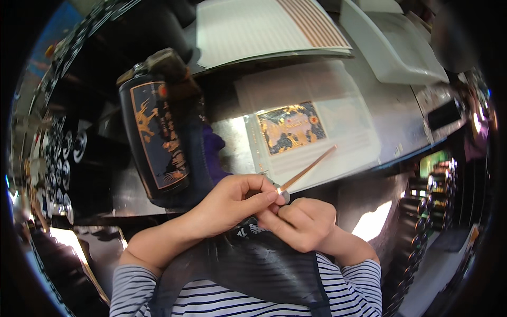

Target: The person applies a decorative label to a black cylindrical container, smoothing it with a green tool and a cloth. They then apply a thin orange strip to the rim of the container, pressing it down with their fingers and smoothing it with the cloth. The process is repeated for multiple containers.

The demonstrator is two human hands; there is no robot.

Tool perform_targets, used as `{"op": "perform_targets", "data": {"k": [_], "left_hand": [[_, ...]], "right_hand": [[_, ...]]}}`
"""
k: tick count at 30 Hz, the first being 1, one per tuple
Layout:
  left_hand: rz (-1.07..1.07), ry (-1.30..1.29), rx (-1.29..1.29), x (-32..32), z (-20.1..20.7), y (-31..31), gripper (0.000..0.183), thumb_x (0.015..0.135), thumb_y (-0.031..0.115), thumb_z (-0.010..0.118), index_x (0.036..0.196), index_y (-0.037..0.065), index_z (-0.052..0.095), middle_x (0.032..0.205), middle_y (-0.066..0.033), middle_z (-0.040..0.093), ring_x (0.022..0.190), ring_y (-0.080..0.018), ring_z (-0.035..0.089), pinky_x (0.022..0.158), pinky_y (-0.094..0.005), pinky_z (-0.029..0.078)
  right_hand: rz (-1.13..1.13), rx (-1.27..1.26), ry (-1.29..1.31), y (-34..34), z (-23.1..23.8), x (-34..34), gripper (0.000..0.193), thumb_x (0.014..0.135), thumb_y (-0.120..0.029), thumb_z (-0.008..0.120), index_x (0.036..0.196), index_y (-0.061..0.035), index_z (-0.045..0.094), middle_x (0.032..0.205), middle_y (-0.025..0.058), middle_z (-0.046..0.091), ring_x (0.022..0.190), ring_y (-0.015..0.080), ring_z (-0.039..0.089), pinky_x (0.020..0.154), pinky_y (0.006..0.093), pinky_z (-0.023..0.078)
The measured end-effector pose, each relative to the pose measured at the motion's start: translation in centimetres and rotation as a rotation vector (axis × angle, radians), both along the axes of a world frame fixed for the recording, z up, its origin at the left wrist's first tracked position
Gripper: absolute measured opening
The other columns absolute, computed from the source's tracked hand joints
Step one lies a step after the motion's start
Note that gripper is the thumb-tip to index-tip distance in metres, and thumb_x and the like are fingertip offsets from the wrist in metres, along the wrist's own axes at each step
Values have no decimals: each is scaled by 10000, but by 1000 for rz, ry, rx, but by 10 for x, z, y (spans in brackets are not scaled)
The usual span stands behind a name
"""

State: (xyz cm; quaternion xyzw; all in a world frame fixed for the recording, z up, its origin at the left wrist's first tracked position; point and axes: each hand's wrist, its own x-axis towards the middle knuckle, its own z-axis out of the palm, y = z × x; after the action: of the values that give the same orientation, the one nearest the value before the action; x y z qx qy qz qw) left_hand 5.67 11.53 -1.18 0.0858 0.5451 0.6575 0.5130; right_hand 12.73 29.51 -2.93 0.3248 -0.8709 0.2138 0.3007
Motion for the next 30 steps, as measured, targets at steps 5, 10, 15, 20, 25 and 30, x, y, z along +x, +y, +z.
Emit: {"op": "perform_targets", "data": {"k": [5,10,15,20,25,30], "left_hand": [[-48,961,-297,-5,38,-18,95,865,108,573,903,25,598,778,-127,582,744,-324,584,662,-359,481],[120,235,-209,-19,71,-49,331,1002,185,389,1066,-55,609,947,-86,649,708,-100,609,652,-222,497],[266,186,-121,-25,89,-80,233,943,104,507,1050,-61,632,881,-92,654,694,-93,613,626,-202,492],[447,1125,-389,-45,90,-106,90,854,116,646,866,28,638,770,-53,598,716,-150,538,632,-274,434],[784,1060,-408,-82,72,-127,123,850,141,644,803,29,626,816,-60,584,839,-183,508,767,-296,403],[932,896,-325,-102,53,-130,93,790,107,686,769,41,624,750,-21,603,796,-162,500,778,-295,393]], "right_hand": [[140,-273,-359,13,46,-38,395,731,-169,727,1116,-111,661,881,39,674,642,147,600,611,259,496],[240,-558,-1267,-1,63,-83,135,825,-84,679,920,1,636,735,45,629,628,71,565,577,205,436],[258,-532,-1166,-20,85,-101,79,806,-57,697,838,8,665,736,38,627,606,62,557,538,201,423],[256,-527,-1122,-53,94,-138,103,793,-54,712,863,9,671,753,39,633,635,55,574,552,187,436],[212,-658,-1131,-87,99,-185,104,826,-97,697,831,-7,643,729,3,627,648,42,561,600,174,450],[149,-657,-1189,-97,96,-207,124,825,-107,709,808,-17,626,713,-18,604,628,16,521,567,150,399]]}}
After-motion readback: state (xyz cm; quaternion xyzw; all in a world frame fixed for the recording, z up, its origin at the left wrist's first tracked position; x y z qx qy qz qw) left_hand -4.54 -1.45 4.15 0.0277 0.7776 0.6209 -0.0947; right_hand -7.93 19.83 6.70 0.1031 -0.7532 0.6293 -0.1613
